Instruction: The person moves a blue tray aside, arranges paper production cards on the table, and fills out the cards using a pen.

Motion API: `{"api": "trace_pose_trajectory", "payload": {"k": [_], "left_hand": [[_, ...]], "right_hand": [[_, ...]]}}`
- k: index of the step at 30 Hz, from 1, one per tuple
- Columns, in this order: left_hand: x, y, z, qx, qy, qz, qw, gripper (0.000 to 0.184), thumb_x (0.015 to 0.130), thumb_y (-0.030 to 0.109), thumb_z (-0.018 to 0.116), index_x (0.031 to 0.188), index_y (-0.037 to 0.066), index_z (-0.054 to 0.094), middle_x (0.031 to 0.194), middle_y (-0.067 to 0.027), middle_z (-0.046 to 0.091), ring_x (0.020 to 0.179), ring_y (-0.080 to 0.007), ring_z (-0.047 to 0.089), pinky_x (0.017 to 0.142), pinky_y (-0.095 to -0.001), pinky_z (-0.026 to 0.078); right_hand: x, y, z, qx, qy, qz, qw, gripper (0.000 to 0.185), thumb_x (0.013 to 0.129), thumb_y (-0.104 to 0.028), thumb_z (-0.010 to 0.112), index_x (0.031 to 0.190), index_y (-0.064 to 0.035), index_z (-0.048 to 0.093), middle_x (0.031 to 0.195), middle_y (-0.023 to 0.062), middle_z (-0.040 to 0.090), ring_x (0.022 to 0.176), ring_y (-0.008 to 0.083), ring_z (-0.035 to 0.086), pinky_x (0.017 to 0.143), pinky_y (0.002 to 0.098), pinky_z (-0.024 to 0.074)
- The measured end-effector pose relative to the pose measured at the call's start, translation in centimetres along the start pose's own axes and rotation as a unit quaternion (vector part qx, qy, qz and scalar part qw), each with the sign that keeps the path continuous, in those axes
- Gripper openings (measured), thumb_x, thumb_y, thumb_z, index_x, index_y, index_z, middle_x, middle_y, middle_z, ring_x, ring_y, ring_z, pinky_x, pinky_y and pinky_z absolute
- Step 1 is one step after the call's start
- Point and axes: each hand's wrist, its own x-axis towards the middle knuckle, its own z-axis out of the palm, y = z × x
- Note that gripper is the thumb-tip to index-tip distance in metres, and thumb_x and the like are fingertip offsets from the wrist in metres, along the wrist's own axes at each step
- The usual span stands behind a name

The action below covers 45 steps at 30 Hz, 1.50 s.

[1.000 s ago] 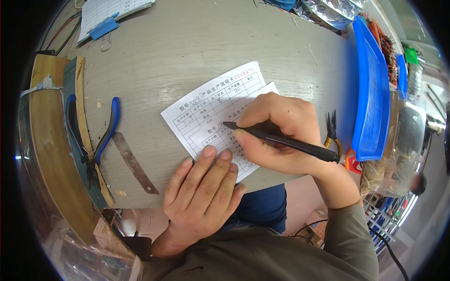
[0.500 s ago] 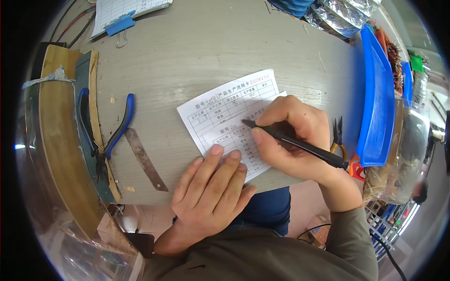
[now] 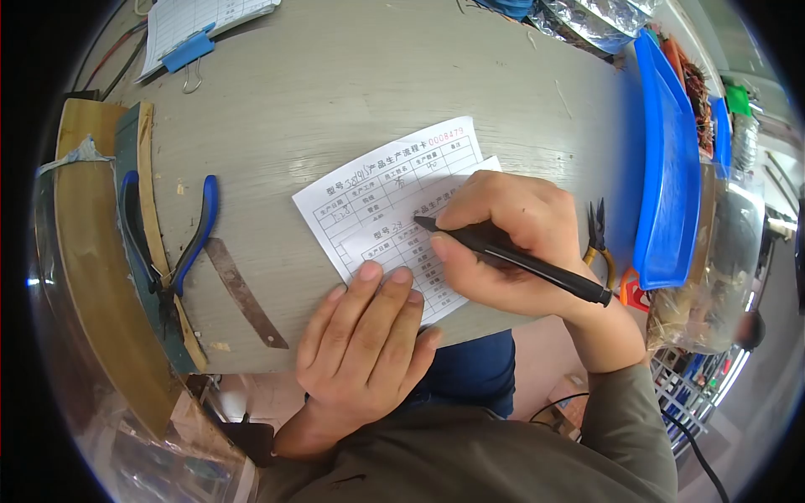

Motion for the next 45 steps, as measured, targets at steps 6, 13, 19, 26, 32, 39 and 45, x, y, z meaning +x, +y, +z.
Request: {"api": "trace_pose_trajectory", "payload": {"k": [6, 13, 19, 26, 32, 39, 45], "left_hand": [[0.04, -0.03, 0.07, 0.002, 0.003, 0.003, 1.000, 0.033, 0.102, 0.038, 0.066, 0.111, 0.007, 0.074, 0.123, -0.0095, 0.076, 0.120, -0.0319, 0.071, 0.098, -0.0460, 0.053], [0.10, -0.01, -0.06, -0.004, 0.003, -0.001, 1.000, 0.032, 0.102, 0.037, 0.066, 0.110, 0.007, 0.075, 0.122, -0.0087, 0.077, 0.120, -0.0310, 0.071, 0.098, -0.0456, 0.053], [0.14, 0.05, 0.07, -0.006, 0.006, -0.002, 1.000, 0.031, 0.102, 0.036, 0.067, 0.110, 0.007, 0.076, 0.122, -0.0086, 0.077, 0.119, -0.0310, 0.072, 0.098, -0.0456, 0.053], [0.03, -0.04, 0.00, 0.002, -0.004, 0.000, 1.000, 0.031, 0.102, 0.036, 0.066, 0.110, 0.007, 0.075, 0.122, -0.0092, 0.076, 0.119, -0.0316, 0.071, 0.098, -0.0458, 0.053], [-0.02, -0.08, 0.00, 0.001, -0.007, 0.002, 1.000, 0.032, 0.102, 0.036, 0.067, 0.111, 0.007, 0.075, 0.123, -0.0094, 0.076, 0.120, -0.0322, 0.071, 0.098, -0.0461, 0.053], [-0.02, -0.06, -0.05, 0.000, -0.009, 0.002, 1.000, 0.031, 0.101, 0.035, 0.067, 0.111, 0.006, 0.075, 0.123, -0.0101, 0.076, 0.119, -0.0326, 0.071, 0.098, -0.0467, 0.053], [0.06, -0.05, -0.14, -0.001, -0.010, 0.003, 1.000, 0.031, 0.102, 0.035, 0.067, 0.111, 0.006, 0.075, 0.123, -0.0105, 0.076, 0.119, -0.0327, 0.071, 0.098, -0.0472, 0.054]], "right_hand": [[-0.11, 0.32, 0.26, -0.005, 0.008, -0.026, 1.000, 0.019, 0.079, -0.004, 0.083, 0.087, -0.0051, 0.067, 0.078, 0.0080, 0.071, 0.066, 0.0212, 0.070, 0.059, 0.0308, 0.0532], [0.01, 0.34, 0.94, 0.009, 0.027, -0.038, 0.999, 0.021, 0.078, -0.002, 0.080, 0.086, -0.0068, 0.062, 0.071, 0.0072, 0.063, 0.060, 0.0265, 0.064, 0.054, 0.0357, 0.0488], [0.11, 0.44, 0.41, -0.014, -0.005, -0.046, 0.999, 0.020, 0.079, -0.002, 0.084, 0.087, -0.0045, 0.066, 0.077, 0.0091, 0.071, 0.066, 0.0225, 0.071, 0.059, 0.0313, 0.0532], [0.19, 0.47, 0.47, -0.014, -0.006, -0.049, 0.999, 0.020, 0.079, -0.003, 0.084, 0.088, -0.0052, 0.067, 0.077, 0.0083, 0.071, 0.064, 0.0223, 0.069, 0.057, 0.0320, 0.0517], [0.07, 0.42, 0.85, 0.030, 0.022, -0.036, 0.999, 0.020, 0.077, -0.001, 0.079, 0.087, -0.0060, 0.061, 0.072, 0.0073, 0.062, 0.061, 0.0278, 0.063, 0.055, 0.0369, 0.0488], [-0.01, 0.57, 0.41, -0.006, -0.008, -0.036, 0.999, 0.018, 0.081, -0.004, 0.083, 0.088, -0.0050, 0.066, 0.077, 0.0075, 0.070, 0.065, 0.0203, 0.069, 0.058, 0.0301, 0.0516], [0.13, 0.24, 0.68, 0.005, 0.007, -0.029, 1.000, 0.019, 0.079, -0.001, 0.080, 0.086, -0.0054, 0.063, 0.073, 0.0077, 0.063, 0.062, 0.0254, 0.064, 0.056, 0.0347, 0.0495]]}}
